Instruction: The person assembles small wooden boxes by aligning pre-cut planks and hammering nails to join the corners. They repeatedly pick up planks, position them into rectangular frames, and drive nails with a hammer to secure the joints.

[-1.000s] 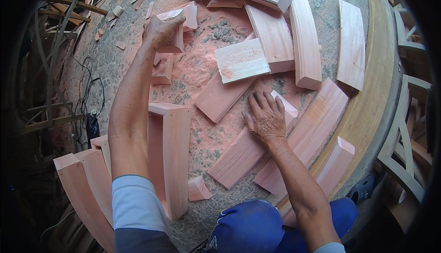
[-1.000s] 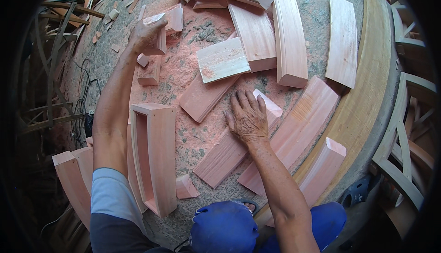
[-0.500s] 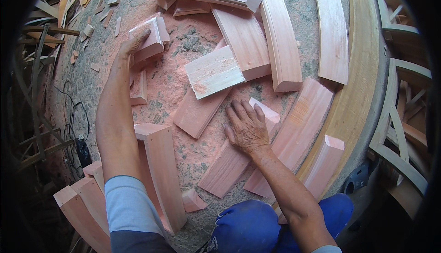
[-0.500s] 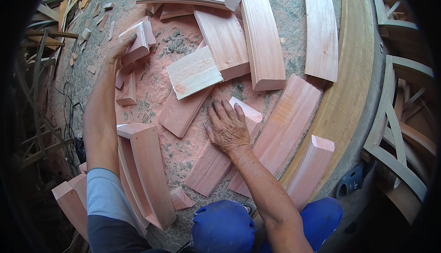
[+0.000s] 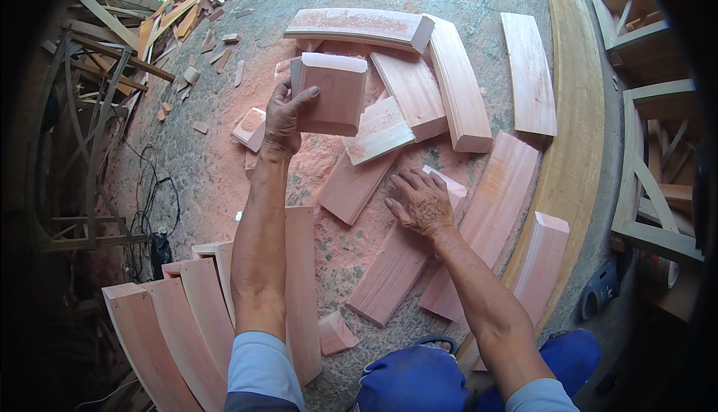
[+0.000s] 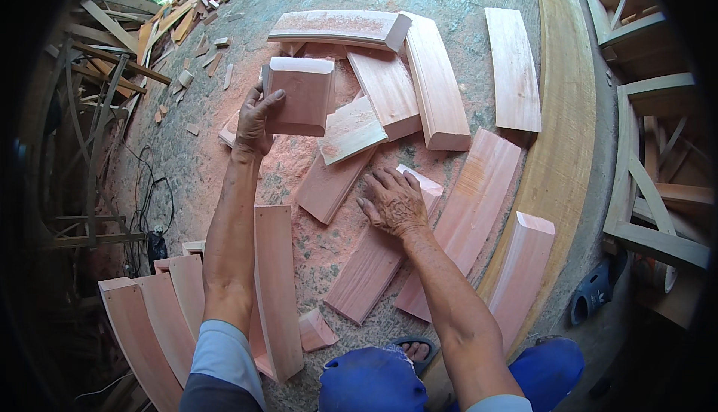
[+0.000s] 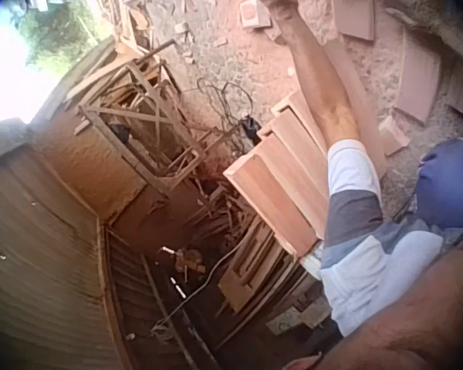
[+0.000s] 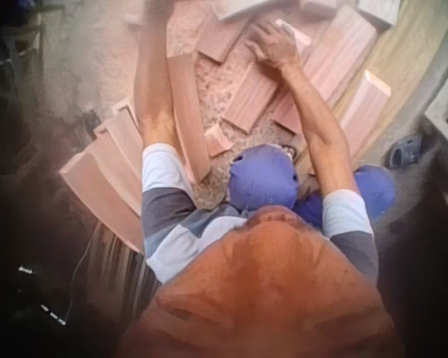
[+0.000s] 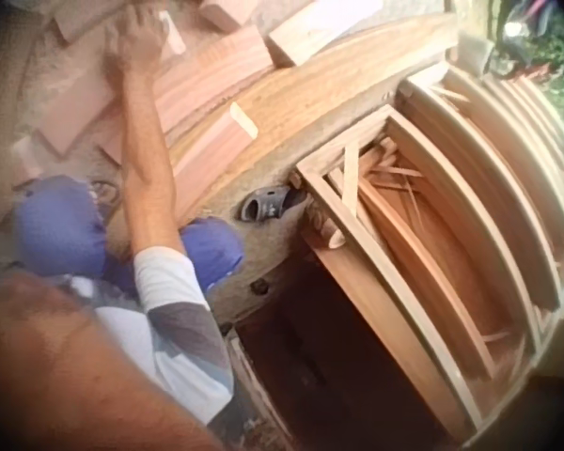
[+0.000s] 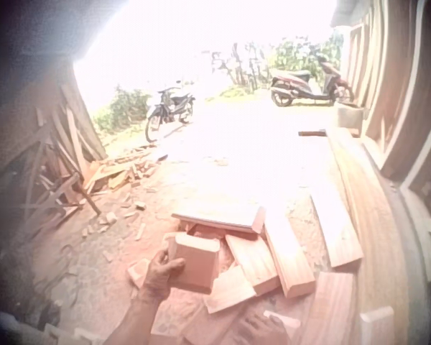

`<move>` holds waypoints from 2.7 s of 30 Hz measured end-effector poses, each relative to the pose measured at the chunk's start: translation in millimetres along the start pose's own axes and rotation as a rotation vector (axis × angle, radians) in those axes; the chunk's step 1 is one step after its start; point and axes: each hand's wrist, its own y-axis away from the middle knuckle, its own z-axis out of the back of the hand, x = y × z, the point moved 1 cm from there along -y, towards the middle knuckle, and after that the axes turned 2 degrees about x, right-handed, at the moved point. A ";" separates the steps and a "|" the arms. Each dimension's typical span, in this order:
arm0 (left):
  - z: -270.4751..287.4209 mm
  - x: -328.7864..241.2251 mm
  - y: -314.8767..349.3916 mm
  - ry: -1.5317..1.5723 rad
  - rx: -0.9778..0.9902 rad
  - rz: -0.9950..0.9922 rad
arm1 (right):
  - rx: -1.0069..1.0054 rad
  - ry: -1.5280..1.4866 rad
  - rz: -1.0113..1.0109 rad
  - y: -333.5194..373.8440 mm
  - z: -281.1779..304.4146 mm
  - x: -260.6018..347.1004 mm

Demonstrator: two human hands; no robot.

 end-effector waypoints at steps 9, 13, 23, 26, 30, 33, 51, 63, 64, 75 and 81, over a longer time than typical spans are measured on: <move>-81.6 77.3 242.2 0.876 0.117 0.280 | 0.072 -1.589 -0.065 68.5 83.4 41.1; -124.1 80.3 285.0 0.457 0.084 0.245 | 0.013 -1.405 -0.142 115.7 91.9 46.0; -150.7 59.1 320.5 0.179 0.166 0.131 | -0.376 -0.642 0.062 156.4 110.2 72.5; -139.5 53.0 329.9 0.389 0.226 0.076 | -0.506 -0.963 -0.119 165.4 124.8 55.0; -147.6 21.1 332.2 0.669 0.254 0.087 | -0.755 -1.880 -0.230 193.8 149.2 20.2; -187.1 -7.7 328.4 0.503 0.201 -0.035 | -0.665 -2.169 -0.234 217.6 167.5 55.3; -303.4 -111.4 326.8 0.080 0.410 -0.170 | -0.396 -1.432 0.222 253.8 244.2 98.4; -269.9 -56.5 298.7 0.103 0.449 0.085 | -0.247 -1.517 -0.045 251.6 215.6 91.6; -269.5 -52.5 297.2 0.111 0.471 0.106 | -0.248 -1.508 -0.086 254.5 216.0 92.0; -254.0 -35.7 295.2 0.660 0.540 0.333 | -0.292 -0.798 -0.131 237.1 196.4 75.5; -245.9 -44.0 310.8 0.601 0.365 0.194 | -0.109 -0.416 -0.077 236.4 220.4 83.1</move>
